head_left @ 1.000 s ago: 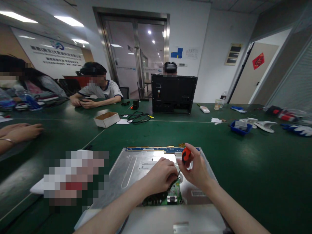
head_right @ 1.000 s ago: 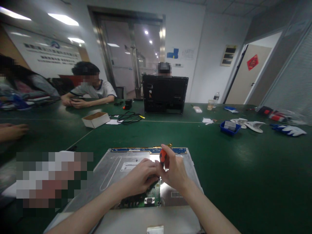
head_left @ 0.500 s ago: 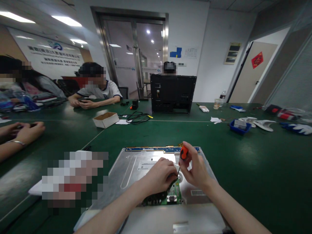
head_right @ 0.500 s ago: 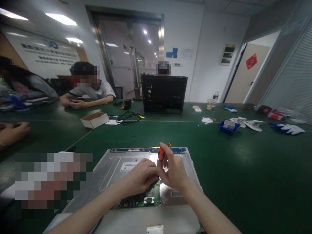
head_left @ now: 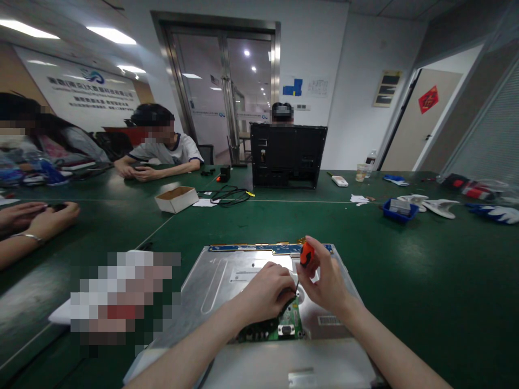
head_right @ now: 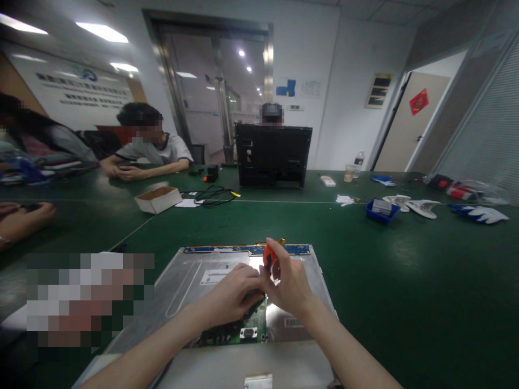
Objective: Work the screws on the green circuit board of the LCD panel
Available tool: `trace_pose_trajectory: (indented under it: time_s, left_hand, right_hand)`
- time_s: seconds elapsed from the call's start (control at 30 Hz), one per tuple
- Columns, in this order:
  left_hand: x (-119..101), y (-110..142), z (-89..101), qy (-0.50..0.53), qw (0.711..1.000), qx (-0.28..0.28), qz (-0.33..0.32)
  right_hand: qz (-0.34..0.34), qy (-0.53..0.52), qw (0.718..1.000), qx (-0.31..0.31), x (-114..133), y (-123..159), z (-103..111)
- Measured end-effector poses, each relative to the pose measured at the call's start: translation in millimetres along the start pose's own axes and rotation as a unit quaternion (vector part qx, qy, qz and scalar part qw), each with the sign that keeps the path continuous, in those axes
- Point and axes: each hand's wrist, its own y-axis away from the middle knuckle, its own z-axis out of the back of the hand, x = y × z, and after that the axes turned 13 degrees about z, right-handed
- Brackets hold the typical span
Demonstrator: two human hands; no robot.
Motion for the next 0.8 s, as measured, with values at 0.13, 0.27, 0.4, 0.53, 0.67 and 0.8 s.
trace_pose_trajectory:
  time_s: [0.13,0.27,0.4,0.53,0.67,0.8]
  left_hand:
    - [-0.5,0.2,0.2,0.002,1.0,-0.001,-0.001]
    - [-0.3,0.1,0.0,0.003,1.0,-0.004,-0.012]
    - [-0.2,-0.1,0.0,-0.002,1.0,-0.002,-0.013]
    - [0.6,-0.4,-0.9,-0.004,1.0,-0.006,-0.01]
    - [2.2,-0.6,-1.8,-0.006,1.0,-0.005,-0.004]
    - [2.9,-0.9,-1.4,0.001,1.0,-0.001,-0.011]
  right_hand:
    - [-0.002,0.006,1.0,0.003,0.4,0.3,0.6]
    - [-0.006,-0.012,1.0,0.019,1.1,-0.4,3.5]
    - [-0.003,-0.026,0.999,0.022,1.1,-1.6,5.1]
    - [-0.004,-0.009,1.0,0.022,0.9,-1.3,3.7]
    - [0.001,0.018,1.0,0.006,0.2,0.0,1.3]
    - [0.003,0.028,1.0,0.005,-1.1,0.7,0.1]
